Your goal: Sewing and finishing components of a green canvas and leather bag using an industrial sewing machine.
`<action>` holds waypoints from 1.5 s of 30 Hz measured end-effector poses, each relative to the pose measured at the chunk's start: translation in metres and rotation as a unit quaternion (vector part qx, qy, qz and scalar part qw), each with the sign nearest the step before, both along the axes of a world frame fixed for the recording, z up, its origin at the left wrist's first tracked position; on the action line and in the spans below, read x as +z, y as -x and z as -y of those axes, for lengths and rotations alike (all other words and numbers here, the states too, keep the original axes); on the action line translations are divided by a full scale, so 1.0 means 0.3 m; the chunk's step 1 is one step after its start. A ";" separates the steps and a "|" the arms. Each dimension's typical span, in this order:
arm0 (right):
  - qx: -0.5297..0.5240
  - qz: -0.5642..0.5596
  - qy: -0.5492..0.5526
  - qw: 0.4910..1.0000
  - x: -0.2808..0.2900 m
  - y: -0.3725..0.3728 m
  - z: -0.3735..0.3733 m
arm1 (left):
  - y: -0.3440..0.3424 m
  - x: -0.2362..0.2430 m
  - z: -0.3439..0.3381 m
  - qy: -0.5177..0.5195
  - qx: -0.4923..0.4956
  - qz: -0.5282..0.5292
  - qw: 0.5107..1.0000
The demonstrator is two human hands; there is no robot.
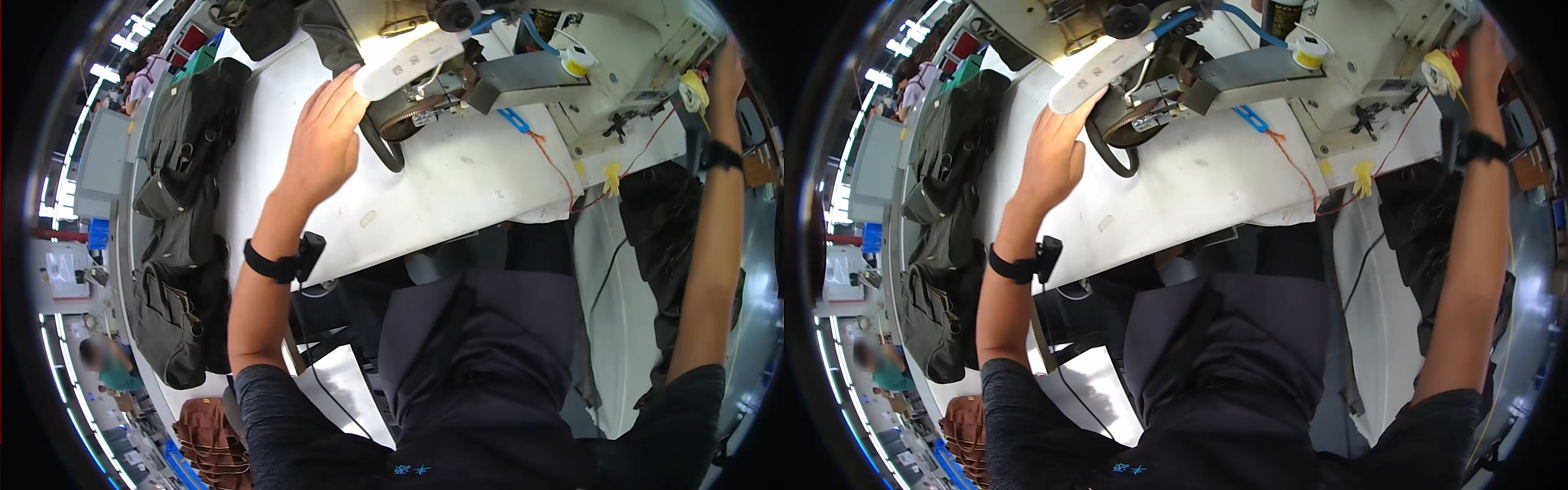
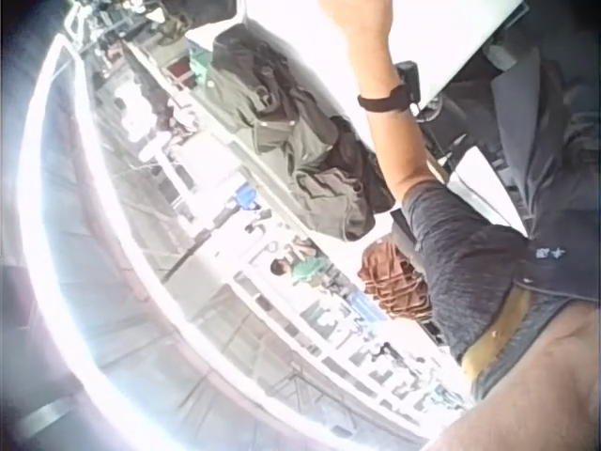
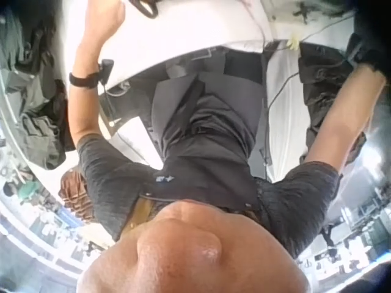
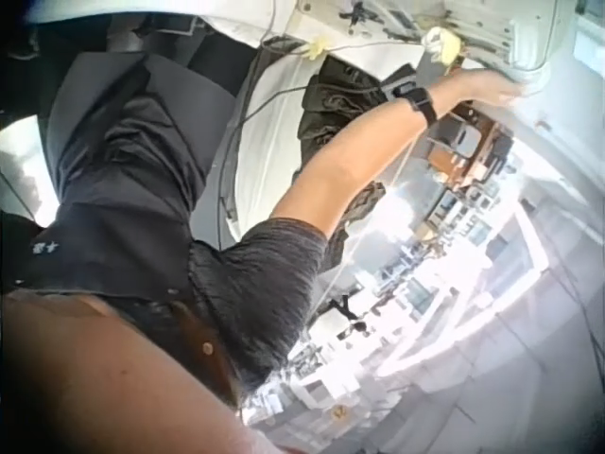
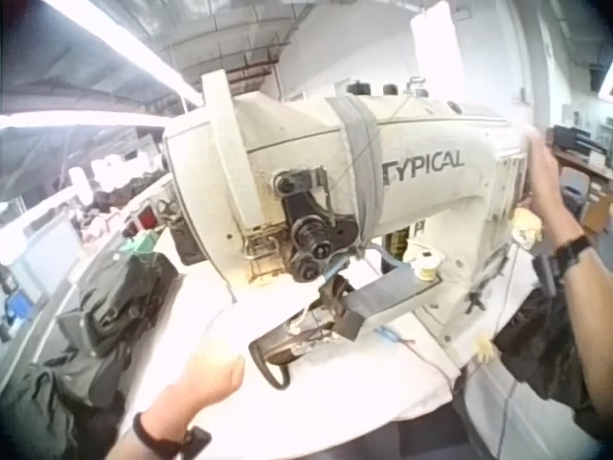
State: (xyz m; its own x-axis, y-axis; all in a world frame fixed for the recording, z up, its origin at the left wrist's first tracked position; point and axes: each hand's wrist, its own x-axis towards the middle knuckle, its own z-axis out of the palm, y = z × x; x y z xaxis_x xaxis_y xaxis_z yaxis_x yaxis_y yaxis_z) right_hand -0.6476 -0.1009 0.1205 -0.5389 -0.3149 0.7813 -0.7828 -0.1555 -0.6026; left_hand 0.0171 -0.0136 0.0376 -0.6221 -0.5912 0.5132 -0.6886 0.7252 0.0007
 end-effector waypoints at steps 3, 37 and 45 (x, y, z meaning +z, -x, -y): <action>0.110 0.134 0.047 0.984 0.018 -0.202 -0.006 | -0.057 0.022 0.040 0.094 0.016 0.120 0.988; 0.161 0.053 0.099 0.981 0.043 -0.364 -0.349 | -0.197 0.043 -0.354 0.095 0.292 0.195 0.932; 0.381 -0.336 -0.201 0.838 -0.528 -1.130 -0.470 | -0.094 -0.024 -0.508 0.087 0.146 0.096 0.981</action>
